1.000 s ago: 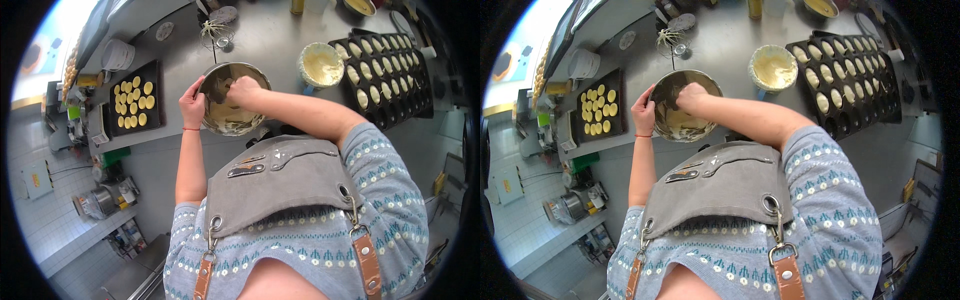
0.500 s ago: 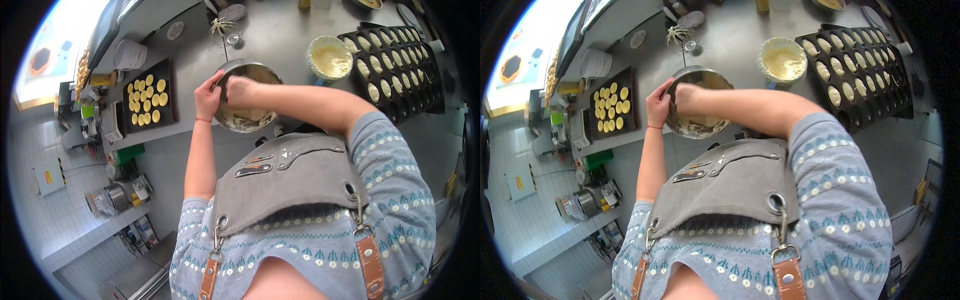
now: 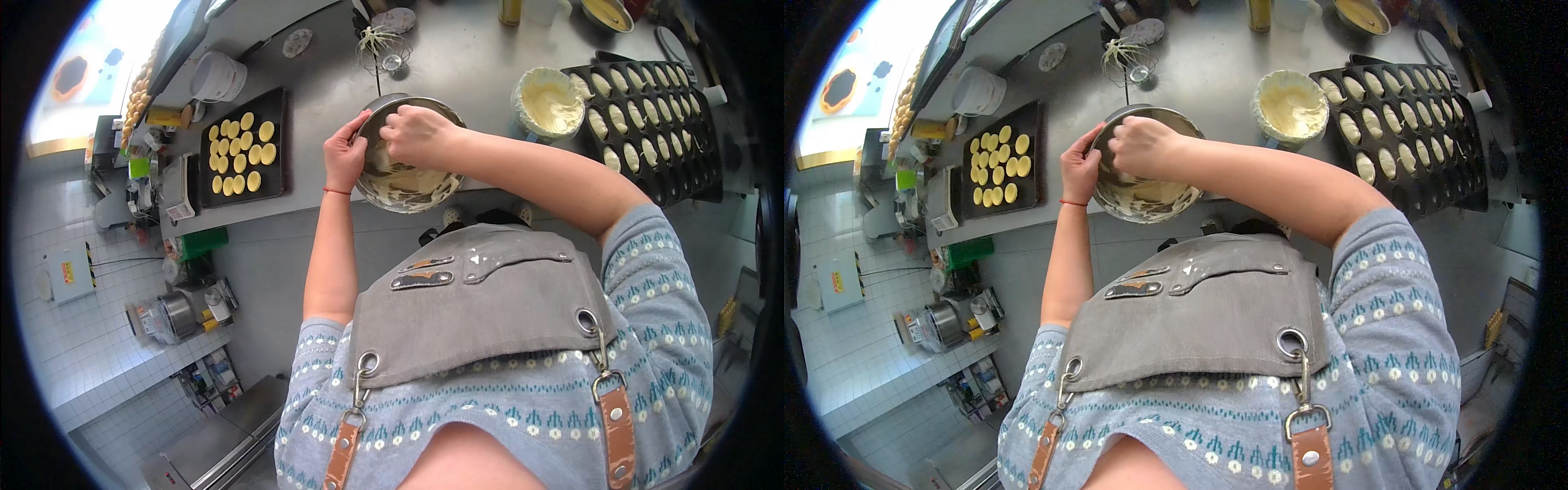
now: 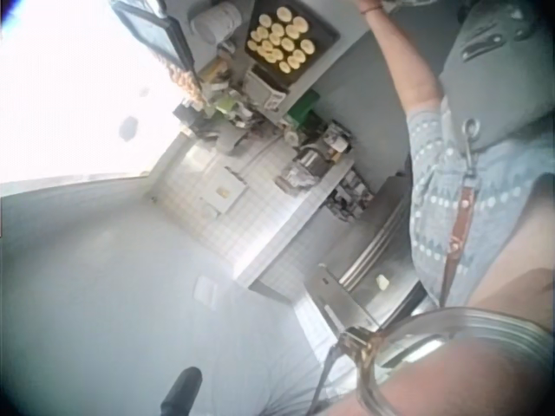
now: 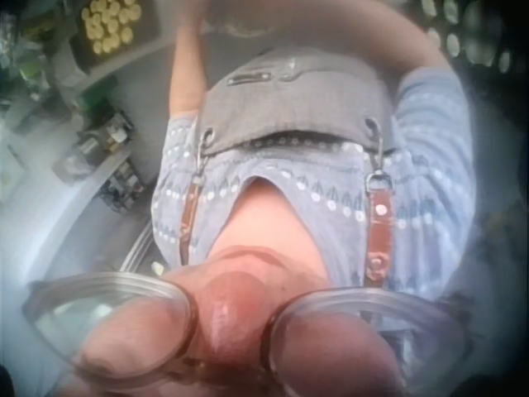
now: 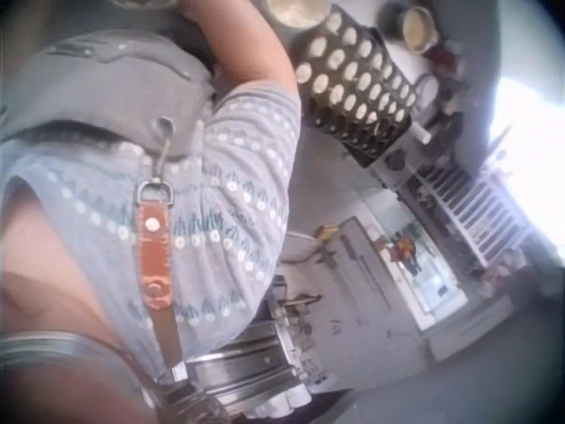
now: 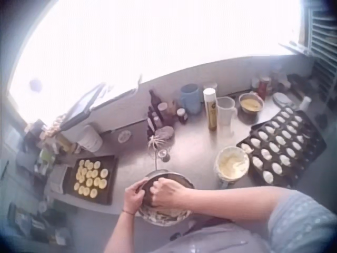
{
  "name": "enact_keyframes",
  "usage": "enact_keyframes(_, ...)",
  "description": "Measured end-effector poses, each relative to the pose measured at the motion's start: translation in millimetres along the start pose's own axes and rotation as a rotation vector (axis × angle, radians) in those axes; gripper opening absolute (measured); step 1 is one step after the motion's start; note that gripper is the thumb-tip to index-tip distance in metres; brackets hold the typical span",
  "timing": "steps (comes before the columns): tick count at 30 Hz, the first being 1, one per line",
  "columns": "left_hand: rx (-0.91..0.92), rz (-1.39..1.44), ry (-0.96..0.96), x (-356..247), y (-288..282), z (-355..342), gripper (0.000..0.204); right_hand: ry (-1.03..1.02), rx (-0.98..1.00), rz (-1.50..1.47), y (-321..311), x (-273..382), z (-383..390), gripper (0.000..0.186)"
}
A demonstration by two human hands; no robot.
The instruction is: The person mixes batter in a bowl and then transfers it into a pastry bag to pipe onto a baking tray.
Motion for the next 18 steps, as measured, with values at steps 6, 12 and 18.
enact_keyframes(6, 0.076, -0.02, 0.064, -0.4, 14.9, -12.3, 0.044, -0.104, 0.226, 0.042, 51.8, 16.8, 3.9, 0.009)
enact_keyframes(12, 0.013, -0.019, 0.068, 1.1, 11.6, -4.1, 0.043, 0.026, -0.083, -0.026, -14.6, 6.0, 20.5, 0.009)
enact_keyframes(18, 0.012, 0.052, 0.048, 6.1, 14.6, -14.5, 0.044, -0.079, 0.072, 0.077, 10.5, 34.9, 47.2, 0.011)
Point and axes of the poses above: each hand's wrist, its own z-axis away from the middle knuckle, its own y-axis out of the palm, x = y × z, the point moved 1 cm from there along -z, towards the middle knuckle, and after that the axes turned 6 degrees about y, right-handed, at the moved point
